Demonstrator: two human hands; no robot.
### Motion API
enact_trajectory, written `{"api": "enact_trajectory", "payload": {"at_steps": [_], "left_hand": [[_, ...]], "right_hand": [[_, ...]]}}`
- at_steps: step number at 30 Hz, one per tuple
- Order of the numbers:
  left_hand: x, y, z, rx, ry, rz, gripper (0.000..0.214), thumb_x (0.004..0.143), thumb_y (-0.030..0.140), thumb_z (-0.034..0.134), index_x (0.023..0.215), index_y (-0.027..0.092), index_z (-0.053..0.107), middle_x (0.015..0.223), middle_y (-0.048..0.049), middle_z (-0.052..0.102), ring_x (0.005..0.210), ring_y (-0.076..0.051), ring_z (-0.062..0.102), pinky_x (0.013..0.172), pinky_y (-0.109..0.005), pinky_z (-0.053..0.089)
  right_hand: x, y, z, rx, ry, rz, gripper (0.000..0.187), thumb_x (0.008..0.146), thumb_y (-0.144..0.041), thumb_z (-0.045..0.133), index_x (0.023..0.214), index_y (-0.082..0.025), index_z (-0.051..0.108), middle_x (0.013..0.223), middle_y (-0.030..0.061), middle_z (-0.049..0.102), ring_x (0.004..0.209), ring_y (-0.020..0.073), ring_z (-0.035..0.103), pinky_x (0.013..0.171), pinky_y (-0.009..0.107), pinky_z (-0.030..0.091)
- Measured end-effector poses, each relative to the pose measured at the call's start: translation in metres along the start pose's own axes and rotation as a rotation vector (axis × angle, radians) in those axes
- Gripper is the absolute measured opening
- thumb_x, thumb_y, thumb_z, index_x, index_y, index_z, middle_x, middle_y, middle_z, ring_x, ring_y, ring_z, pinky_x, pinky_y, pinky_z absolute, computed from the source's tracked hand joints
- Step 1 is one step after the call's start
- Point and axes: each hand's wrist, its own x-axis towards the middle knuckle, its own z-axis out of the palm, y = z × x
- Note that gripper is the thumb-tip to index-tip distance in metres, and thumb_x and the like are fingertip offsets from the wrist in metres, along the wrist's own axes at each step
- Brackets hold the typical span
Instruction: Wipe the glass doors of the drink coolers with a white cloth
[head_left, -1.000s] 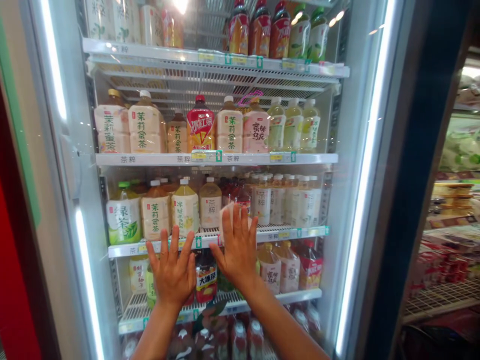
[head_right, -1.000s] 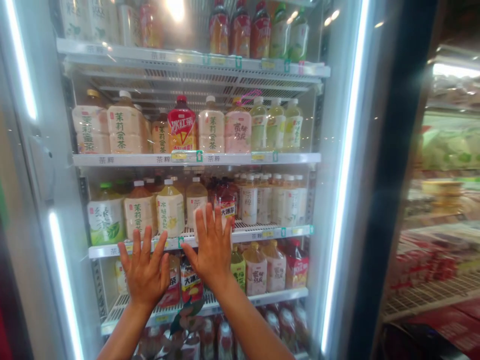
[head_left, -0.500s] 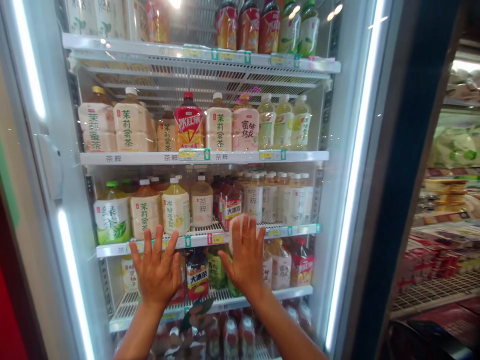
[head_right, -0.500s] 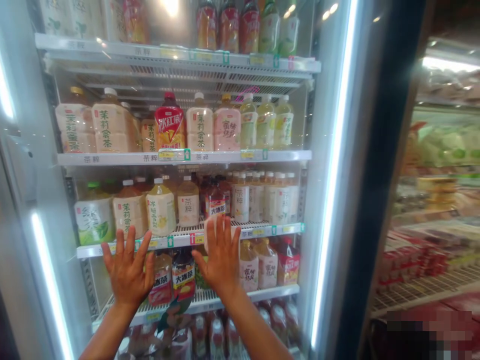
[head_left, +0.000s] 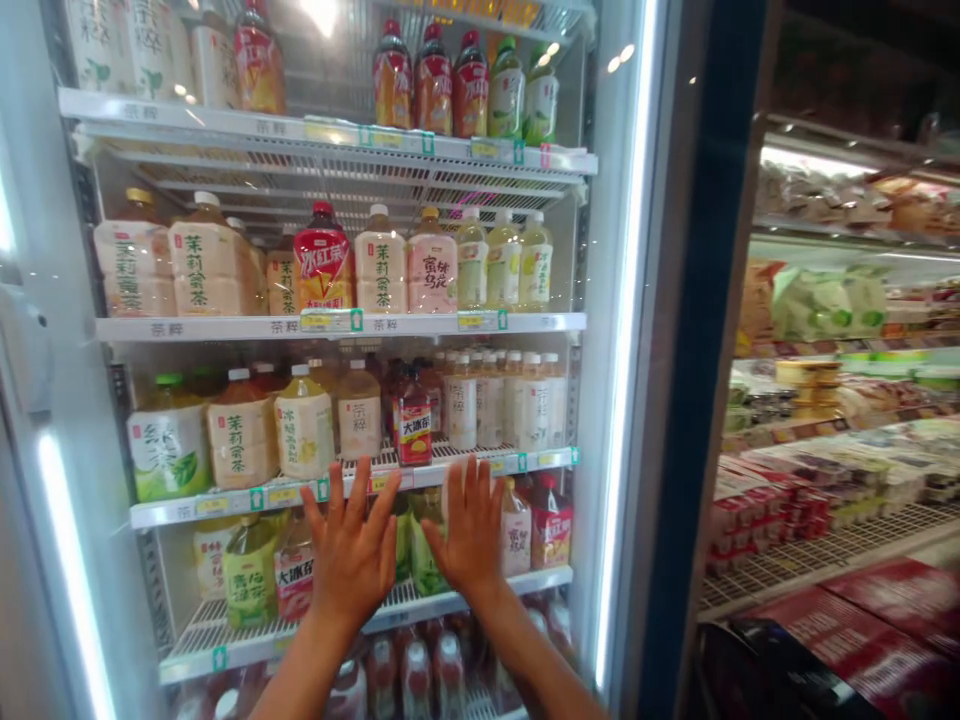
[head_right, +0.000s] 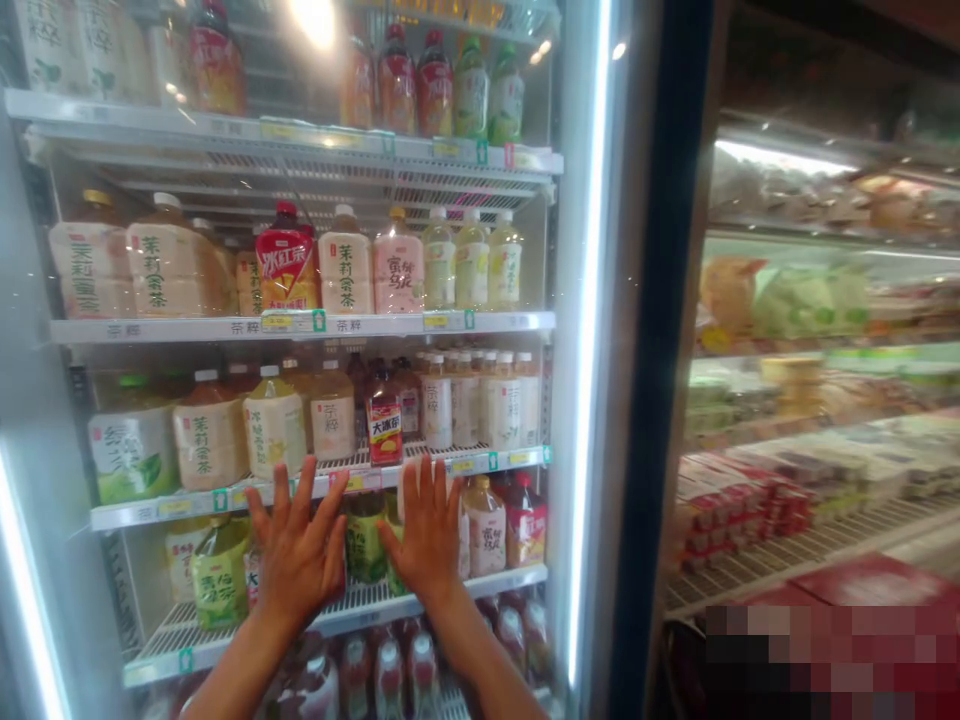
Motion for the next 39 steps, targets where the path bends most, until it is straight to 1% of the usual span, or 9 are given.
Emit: {"api": "enact_trajectory", "payload": {"at_steps": [3, 9, 16, 23, 26, 30, 32, 36, 39], "left_hand": [[0.013, 0.025, 0.011, -0.037, -0.018, 0.053, 0.071, 0.095, 0.025, 0.057, 0.161, 0.033, 0.030, 0.172, -0.0021, 0.018, 0.162, -0.030, 0.005, 0.130, -0.060, -0.005], [0.030, 0.061, 0.045, -0.070, -0.029, 0.129, 0.070, 0.095, 0.027, 0.058, 0.160, 0.033, 0.032, 0.171, -0.0030, 0.022, 0.162, -0.029, 0.006, 0.130, -0.059, -0.004], [0.018, 0.075, 0.075, -0.020, -0.057, 0.187, 0.066, 0.095, 0.033, 0.059, 0.158, 0.029, 0.039, 0.167, -0.0080, 0.034, 0.161, -0.028, 0.016, 0.131, -0.059, 0.000], [0.018, 0.072, 0.076, 0.006, -0.048, 0.203, 0.066, 0.093, 0.030, 0.058, 0.156, 0.026, 0.042, 0.167, -0.0091, 0.033, 0.161, -0.031, 0.014, 0.130, -0.063, 0.001], [0.017, 0.072, 0.077, 0.028, -0.049, 0.218, 0.066, 0.092, 0.033, 0.059, 0.156, 0.025, 0.043, 0.167, -0.0080, 0.034, 0.161, -0.031, 0.013, 0.130, -0.062, 0.000], [0.017, 0.071, 0.079, 0.038, -0.042, 0.235, 0.067, 0.092, 0.034, 0.060, 0.156, 0.024, 0.042, 0.167, -0.0086, 0.034, 0.161, -0.031, 0.013, 0.130, -0.061, 0.000], [0.019, 0.072, 0.079, 0.034, -0.050, 0.234, 0.069, 0.092, 0.034, 0.061, 0.157, 0.024, 0.041, 0.168, -0.0088, 0.033, 0.161, -0.032, 0.013, 0.130, -0.060, 0.000], [0.018, 0.069, 0.065, 0.001, -0.082, 0.262, 0.070, 0.092, 0.029, 0.059, 0.158, 0.022, 0.038, 0.169, -0.0064, 0.030, 0.162, -0.031, 0.010, 0.131, -0.058, -0.001], [0.008, 0.045, 0.036, -0.025, -0.097, 0.249, 0.069, 0.094, 0.030, 0.058, 0.159, 0.023, 0.036, 0.170, -0.0045, 0.027, 0.161, -0.031, 0.011, 0.131, -0.056, 0.001]], "right_hand": [[-0.029, 0.024, 0.001, -0.014, -0.012, -0.052, 0.085, 0.102, -0.052, 0.039, 0.166, -0.013, -0.001, 0.174, 0.0149, 0.004, 0.162, 0.0314, -0.001, 0.127, 0.062, 0.013], [0.053, 0.097, -0.017, -0.005, 0.093, 0.191, 0.079, 0.105, -0.053, 0.026, 0.165, -0.014, -0.008, 0.174, 0.0166, -0.006, 0.161, 0.0359, -0.006, 0.123, 0.071, 0.010], [-0.060, 0.107, -0.009, -0.029, -0.003, 0.066, 0.083, 0.103, -0.052, 0.033, 0.165, -0.011, -0.002, 0.174, 0.0162, -0.004, 0.161, 0.0344, -0.003, 0.126, 0.066, 0.013], [0.058, 0.182, -0.030, 0.010, 0.164, 0.265, 0.076, 0.106, -0.054, 0.020, 0.165, -0.014, -0.005, 0.174, 0.0152, -0.006, 0.161, 0.0365, -0.006, 0.123, 0.073, 0.010], [0.011, 0.150, -0.021, 0.012, 0.109, 0.183, 0.081, 0.105, -0.057, 0.024, 0.165, -0.011, -0.002, 0.174, 0.0160, -0.002, 0.161, 0.0362, -0.003, 0.125, 0.070, 0.009], [-0.067, 0.113, -0.006, 0.001, -0.005, -0.257, 0.091, 0.098, -0.067, 0.036, 0.166, -0.012, 0.010, 0.174, 0.0119, 0.009, 0.161, 0.0310, 0.006, 0.130, 0.056, 0.006], [-0.041, 0.116, -0.011, -0.004, -0.023, -0.295, 0.090, 0.098, -0.064, 0.038, 0.166, -0.014, 0.009, 0.174, 0.0101, 0.007, 0.162, 0.0302, 0.005, 0.131, 0.056, 0.006], [0.086, 0.130, -0.027, 0.012, 0.068, 0.071, 0.079, 0.104, -0.052, 0.027, 0.165, -0.018, -0.011, 0.174, 0.0105, -0.010, 0.161, 0.0344, -0.006, 0.125, 0.070, 0.012], [0.106, 0.109, -0.030, 0.012, 0.061, 0.037, 0.080, 0.105, -0.051, 0.029, 0.165, -0.016, -0.011, 0.173, 0.0122, -0.010, 0.161, 0.0344, -0.007, 0.125, 0.070, 0.011]]}}
